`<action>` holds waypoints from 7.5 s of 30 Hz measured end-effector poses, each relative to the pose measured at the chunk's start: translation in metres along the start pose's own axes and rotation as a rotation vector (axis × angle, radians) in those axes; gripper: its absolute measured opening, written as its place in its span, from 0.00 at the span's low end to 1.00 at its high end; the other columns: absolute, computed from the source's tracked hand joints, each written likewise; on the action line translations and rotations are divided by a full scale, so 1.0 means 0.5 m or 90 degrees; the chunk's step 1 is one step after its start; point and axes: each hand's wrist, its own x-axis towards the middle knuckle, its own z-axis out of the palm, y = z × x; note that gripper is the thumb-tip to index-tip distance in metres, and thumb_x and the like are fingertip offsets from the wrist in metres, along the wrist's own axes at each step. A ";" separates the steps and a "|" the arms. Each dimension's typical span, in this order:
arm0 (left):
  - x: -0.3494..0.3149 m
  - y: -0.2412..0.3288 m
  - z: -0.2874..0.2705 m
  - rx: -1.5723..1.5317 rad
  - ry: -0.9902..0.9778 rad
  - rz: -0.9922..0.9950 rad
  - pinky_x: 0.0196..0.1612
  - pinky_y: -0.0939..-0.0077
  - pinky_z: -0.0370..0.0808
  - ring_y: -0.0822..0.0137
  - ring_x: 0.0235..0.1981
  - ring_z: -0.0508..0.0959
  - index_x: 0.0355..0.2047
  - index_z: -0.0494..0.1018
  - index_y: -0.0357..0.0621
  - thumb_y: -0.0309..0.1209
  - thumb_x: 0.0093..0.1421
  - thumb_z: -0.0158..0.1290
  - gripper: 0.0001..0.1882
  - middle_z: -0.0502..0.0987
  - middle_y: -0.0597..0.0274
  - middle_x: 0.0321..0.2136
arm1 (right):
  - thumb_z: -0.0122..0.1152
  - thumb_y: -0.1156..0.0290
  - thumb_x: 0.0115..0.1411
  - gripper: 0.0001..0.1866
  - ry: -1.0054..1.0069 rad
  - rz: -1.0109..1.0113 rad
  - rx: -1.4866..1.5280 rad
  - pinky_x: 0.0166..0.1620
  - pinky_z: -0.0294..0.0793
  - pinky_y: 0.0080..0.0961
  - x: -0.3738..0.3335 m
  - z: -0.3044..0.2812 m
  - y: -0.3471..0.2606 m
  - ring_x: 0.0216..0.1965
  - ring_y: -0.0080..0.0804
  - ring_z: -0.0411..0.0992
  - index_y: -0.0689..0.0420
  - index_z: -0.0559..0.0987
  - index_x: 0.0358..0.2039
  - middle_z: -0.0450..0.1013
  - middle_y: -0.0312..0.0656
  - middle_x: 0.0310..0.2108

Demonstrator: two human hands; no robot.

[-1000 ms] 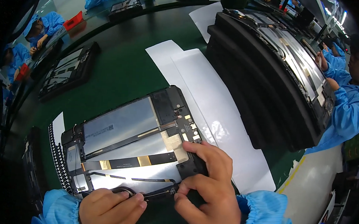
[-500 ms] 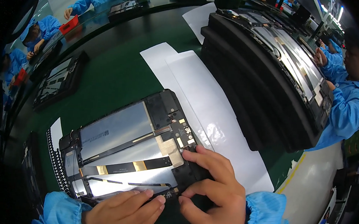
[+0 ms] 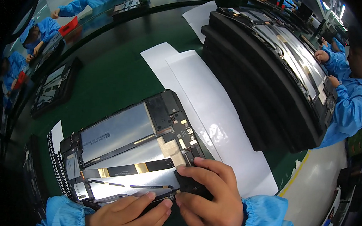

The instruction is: The person assembles internal components and ribbon cables into a tablet chassis, using tweezers to manipulate the small parts and adhesive tape to secure them.

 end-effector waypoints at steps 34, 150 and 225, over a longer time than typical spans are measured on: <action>0.146 -0.177 -0.241 -0.165 -0.217 -0.412 0.25 0.81 0.67 0.74 0.23 0.69 0.39 0.66 0.36 0.52 0.50 0.53 0.30 0.70 0.63 0.24 | 0.56 0.79 0.44 0.39 0.335 -0.108 0.175 0.55 0.54 0.37 -0.019 0.071 -0.152 0.55 0.46 0.54 0.67 0.51 0.57 0.51 0.53 0.55; -0.279 -0.078 -0.300 0.252 -0.105 -0.413 0.53 0.50 0.55 0.41 0.52 0.59 0.46 0.62 0.30 0.44 0.40 0.60 0.38 0.58 0.35 0.50 | 0.57 0.72 0.45 0.04 -0.083 -0.412 0.015 0.35 0.62 0.32 0.258 0.180 -0.283 0.28 0.38 0.65 0.58 0.75 0.19 0.70 0.43 0.22; -0.117 -0.030 -0.160 0.014 -0.170 -0.026 0.38 0.71 0.71 0.59 0.39 0.73 0.37 0.72 0.36 0.25 0.50 0.46 0.13 0.72 0.53 0.38 | 0.60 0.83 0.32 0.12 -0.124 -0.321 -0.047 0.39 0.66 0.31 0.082 0.104 -0.103 0.37 0.42 0.66 0.62 0.74 0.23 0.69 0.44 0.32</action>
